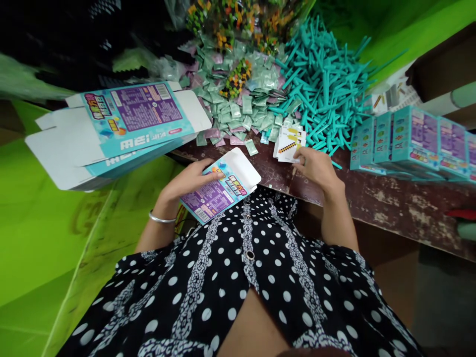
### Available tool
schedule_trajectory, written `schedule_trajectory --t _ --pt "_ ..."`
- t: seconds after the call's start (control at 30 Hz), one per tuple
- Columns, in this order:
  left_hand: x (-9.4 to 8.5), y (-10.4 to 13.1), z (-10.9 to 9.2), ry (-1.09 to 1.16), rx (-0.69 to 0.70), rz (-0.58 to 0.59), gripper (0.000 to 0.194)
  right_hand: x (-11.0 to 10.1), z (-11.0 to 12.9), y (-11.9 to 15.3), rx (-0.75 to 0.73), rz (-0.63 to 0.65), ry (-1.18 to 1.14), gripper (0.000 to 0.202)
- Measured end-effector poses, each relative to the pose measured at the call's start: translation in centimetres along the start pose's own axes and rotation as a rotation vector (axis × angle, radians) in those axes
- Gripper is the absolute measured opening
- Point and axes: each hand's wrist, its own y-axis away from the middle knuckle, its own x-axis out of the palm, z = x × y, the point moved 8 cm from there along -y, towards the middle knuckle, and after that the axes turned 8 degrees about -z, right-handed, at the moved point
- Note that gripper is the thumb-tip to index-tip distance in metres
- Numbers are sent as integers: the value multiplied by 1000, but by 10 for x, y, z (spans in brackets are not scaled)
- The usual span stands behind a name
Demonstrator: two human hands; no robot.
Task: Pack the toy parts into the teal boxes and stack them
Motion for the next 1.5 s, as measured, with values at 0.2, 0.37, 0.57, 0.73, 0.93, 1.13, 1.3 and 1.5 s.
schedule_trajectory --t 0.2,0.37,0.57,0.73,0.93,1.13,1.3,1.5 --pt "-1 0 -2 -2 -1 -3 60 -4 -6 3 20 -14 -25 34" --pt "0 -1 -2 -9 -8 11 60 -13 -13 -4 75 -87 18 36" --pt "1 -2 0 -2 -15 13 60 -4 -3 -21 58 -94 159 65" --pt "1 0 -1 1 -10 9 59 -7 2 -23 51 -15 124 45" --pt "-6 -3 -9 17 26 -21 57 -45 -15 -23 162 -262 -1 30" --pt "-3 -7 -16 56 48 -40 54 -73 -22 -23 287 -523 -69 23" --pt "-2 -14 -20 57 81 -74 56 -90 -15 -18 232 -675 -345 29" --pt "-1 -19 -44 97 166 -113 57 -67 52 -29 29 -292 -586 34"
